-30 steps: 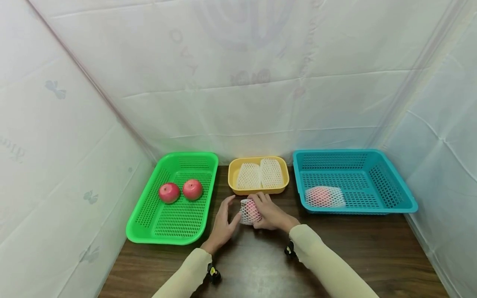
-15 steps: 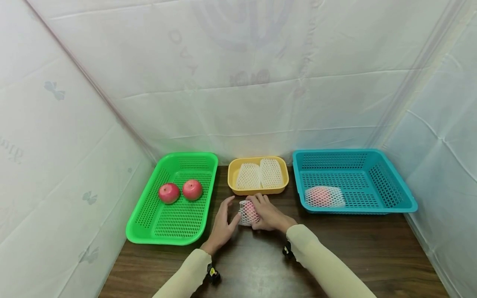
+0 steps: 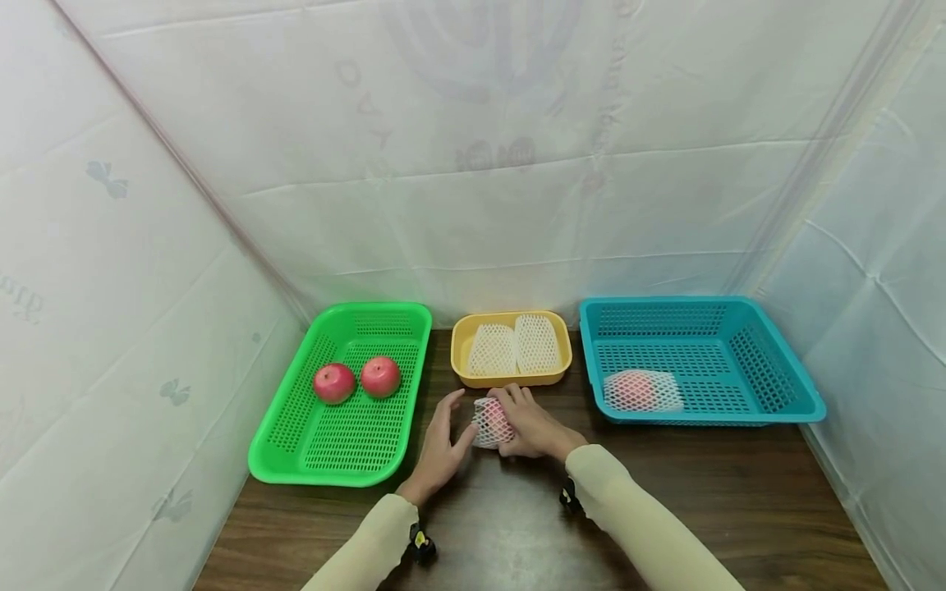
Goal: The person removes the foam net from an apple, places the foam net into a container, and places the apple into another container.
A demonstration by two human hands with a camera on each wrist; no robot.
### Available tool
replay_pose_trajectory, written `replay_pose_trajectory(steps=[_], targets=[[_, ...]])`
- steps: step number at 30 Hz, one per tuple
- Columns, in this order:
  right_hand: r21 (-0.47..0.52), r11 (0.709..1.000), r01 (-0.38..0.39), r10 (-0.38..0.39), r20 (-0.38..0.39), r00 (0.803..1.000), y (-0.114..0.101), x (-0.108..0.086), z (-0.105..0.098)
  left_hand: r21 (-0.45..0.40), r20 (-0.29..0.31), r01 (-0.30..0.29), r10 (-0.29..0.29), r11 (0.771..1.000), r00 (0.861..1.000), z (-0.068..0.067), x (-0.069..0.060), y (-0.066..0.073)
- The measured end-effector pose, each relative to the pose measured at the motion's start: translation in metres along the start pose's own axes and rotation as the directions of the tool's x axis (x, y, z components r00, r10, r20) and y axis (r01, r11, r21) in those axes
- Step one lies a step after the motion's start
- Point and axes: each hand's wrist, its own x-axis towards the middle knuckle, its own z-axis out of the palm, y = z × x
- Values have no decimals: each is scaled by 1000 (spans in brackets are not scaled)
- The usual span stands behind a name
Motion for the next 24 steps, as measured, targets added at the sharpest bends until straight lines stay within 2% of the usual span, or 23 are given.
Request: replay_pose_trajectory(steps=[11, 18, 24], targets=[[-22, 1000, 22, -22, -22, 1000, 2, -1, 0, -6, -4, -14, 14, 1000, 1000, 1, -1, -4], [-12, 1000, 17, -17, -24, 1000, 3, -5, 0, -16, 24, 34, -34, 999, 999, 1, -1, -6], [-29, 999, 17, -18, -34, 999, 5, -7, 0, -13, 14, 24, -24, 1000, 1000, 1, -1, -7]])
